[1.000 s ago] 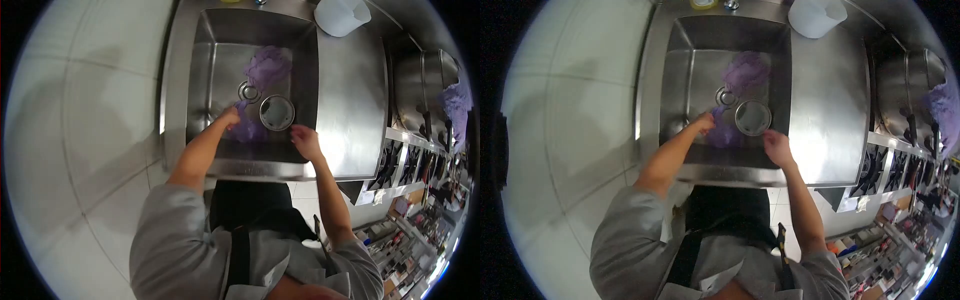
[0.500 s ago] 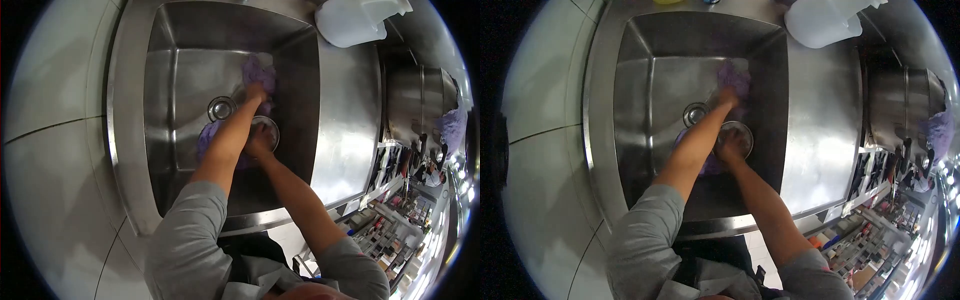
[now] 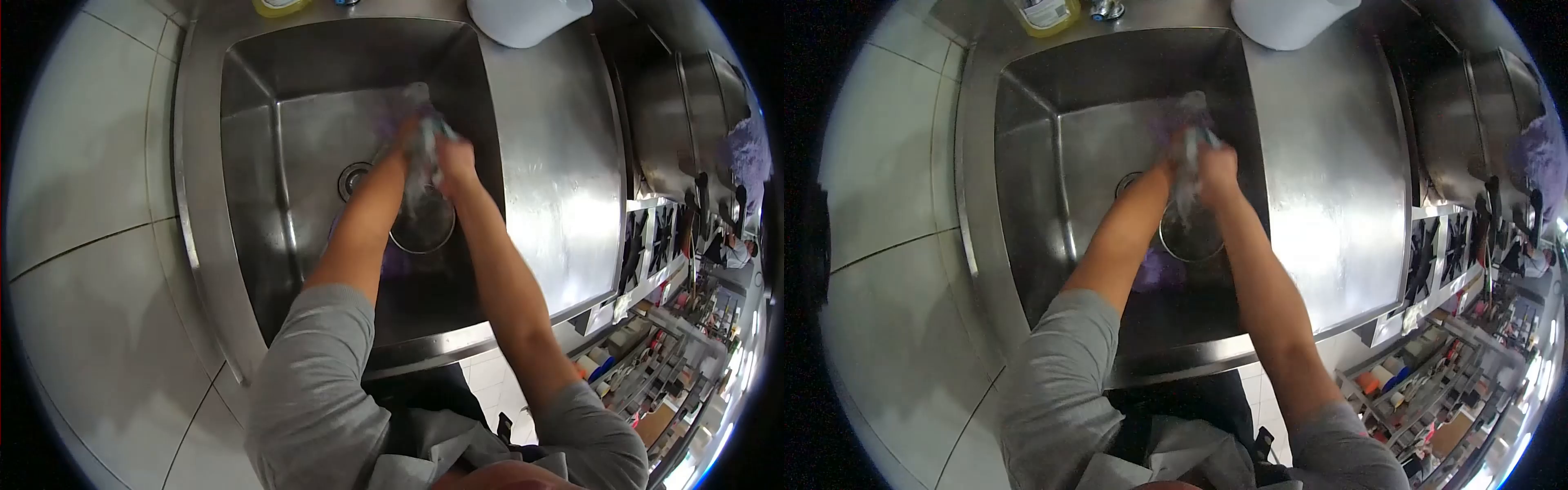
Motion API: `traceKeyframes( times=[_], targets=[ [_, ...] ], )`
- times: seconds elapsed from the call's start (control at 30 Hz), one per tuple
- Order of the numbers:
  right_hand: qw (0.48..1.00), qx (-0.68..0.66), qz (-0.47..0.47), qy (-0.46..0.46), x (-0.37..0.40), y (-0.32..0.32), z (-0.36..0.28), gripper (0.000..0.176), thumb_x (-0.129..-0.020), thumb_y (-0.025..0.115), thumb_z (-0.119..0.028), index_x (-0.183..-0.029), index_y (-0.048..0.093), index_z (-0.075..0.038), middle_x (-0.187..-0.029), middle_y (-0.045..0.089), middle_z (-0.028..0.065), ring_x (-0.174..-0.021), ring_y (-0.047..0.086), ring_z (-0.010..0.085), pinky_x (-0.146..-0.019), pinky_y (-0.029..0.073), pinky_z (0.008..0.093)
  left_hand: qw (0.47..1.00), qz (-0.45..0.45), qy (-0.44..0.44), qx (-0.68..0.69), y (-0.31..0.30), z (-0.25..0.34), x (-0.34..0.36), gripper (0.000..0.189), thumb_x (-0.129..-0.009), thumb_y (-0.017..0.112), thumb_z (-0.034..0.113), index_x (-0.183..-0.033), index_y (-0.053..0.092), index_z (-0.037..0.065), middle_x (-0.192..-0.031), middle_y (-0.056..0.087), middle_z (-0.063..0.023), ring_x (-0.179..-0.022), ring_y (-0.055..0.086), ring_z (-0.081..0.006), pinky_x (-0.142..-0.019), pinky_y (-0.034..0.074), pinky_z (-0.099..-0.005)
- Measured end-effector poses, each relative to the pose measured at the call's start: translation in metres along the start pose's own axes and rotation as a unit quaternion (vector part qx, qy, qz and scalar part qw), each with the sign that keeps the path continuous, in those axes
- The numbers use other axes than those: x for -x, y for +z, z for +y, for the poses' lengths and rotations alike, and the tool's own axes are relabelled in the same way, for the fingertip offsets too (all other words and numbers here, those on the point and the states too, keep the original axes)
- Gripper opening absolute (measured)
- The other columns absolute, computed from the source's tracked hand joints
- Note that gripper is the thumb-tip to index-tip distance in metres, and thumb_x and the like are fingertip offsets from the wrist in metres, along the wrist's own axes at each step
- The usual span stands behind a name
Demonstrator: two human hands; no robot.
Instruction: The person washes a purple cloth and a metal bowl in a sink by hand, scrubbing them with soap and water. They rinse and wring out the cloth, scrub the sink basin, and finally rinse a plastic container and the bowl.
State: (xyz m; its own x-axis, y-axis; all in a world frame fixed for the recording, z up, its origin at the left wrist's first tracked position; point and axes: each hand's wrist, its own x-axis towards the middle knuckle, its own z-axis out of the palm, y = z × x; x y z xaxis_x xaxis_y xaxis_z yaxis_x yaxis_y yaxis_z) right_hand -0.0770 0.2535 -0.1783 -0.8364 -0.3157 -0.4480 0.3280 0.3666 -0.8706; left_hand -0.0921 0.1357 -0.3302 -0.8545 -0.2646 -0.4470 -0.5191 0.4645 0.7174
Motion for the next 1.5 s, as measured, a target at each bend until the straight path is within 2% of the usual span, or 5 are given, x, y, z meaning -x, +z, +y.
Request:
traceKeyframes(
  times=[0.3,0.47,0.7,0.9,1.5],
  targets=[
    [0.891,0.434,-0.07,-0.116,0.124,-0.034,0.028,0.064,-0.071,0.06,-0.006,-0.131,0.04,-0.009,-0.114,0.044,0.0305,-0.105,0.049,0.0481,-0.091,0.043,0.0504,0.887,0.05,0.077,-0.452,-0.024,0.04,0.065,0.071,-0.083,0.063,0.039,-0.14,0.033,0.009,-0.152,0.018,-0.0148,-0.13,0.03,-0.0447,-0.087,0.042,-0.0629],
    [0.847,0.521,-0.105,-0.018,0.122,-0.028,0.055,0.065,-0.077,0.062,-0.021,-0.137,0.039,-0.013,-0.137,0.028,0.0292,-0.124,0.035,0.0471,-0.104,0.033,0.0502,0.996,0.074,-0.051,-0.017,-0.04,-0.007,-0.036,0.075,-0.071,0.07,0.041,-0.134,0.043,0.01,-0.143,0.035,-0.0168,-0.131,0.028,-0.0453,-0.1,0.039,-0.0496],
    [0.876,0.419,-0.238,0.008,0.095,-0.022,0.135,0.06,-0.08,0.057,-0.025,-0.137,0.042,-0.015,-0.146,0.023,0.0252,-0.133,0.024,0.0467,-0.111,0.024,0.0482,0.974,0.147,0.017,-0.171,-0.056,-0.022,0.141,0.078,-0.071,0.069,0.011,-0.137,0.028,0.002,-0.14,0.03,-0.0265,-0.124,0.039,-0.0438,-0.101,0.039,-0.0449],
    [0.796,0.569,-0.153,-0.141,0.104,-0.009,0.108,0.053,-0.081,0.054,-0.022,-0.132,0.047,-0.008,-0.142,0.035,0.0213,-0.135,0.027,0.0365,-0.112,0.021,0.0461,0.952,-0.159,-0.157,-0.211,0.02,-0.123,0.288,0.031,-0.07,0.068,0.015,-0.099,0.065,0.004,-0.106,0.064,-0.02,-0.099,0.061,-0.0377,-0.085,0.048,-0.0464],
    [0.88,0.202,-0.41,-0.128,0.097,0.038,-0.093,0.021,-0.079,0.061,-0.013,-0.097,0.064,-0.002,-0.078,0.059,0.0009,-0.073,0.052,0.0092,-0.063,0.043,0.0278,0.948,0.034,0.061,0.311,-0.212,0.042,0.302,0.014,-0.08,0.069,0.003,-0.091,0.06,0.001,-0.082,0.059,0.0008,-0.076,0.054,-0.008,-0.068,0.045,-0.0244]
  ],
)
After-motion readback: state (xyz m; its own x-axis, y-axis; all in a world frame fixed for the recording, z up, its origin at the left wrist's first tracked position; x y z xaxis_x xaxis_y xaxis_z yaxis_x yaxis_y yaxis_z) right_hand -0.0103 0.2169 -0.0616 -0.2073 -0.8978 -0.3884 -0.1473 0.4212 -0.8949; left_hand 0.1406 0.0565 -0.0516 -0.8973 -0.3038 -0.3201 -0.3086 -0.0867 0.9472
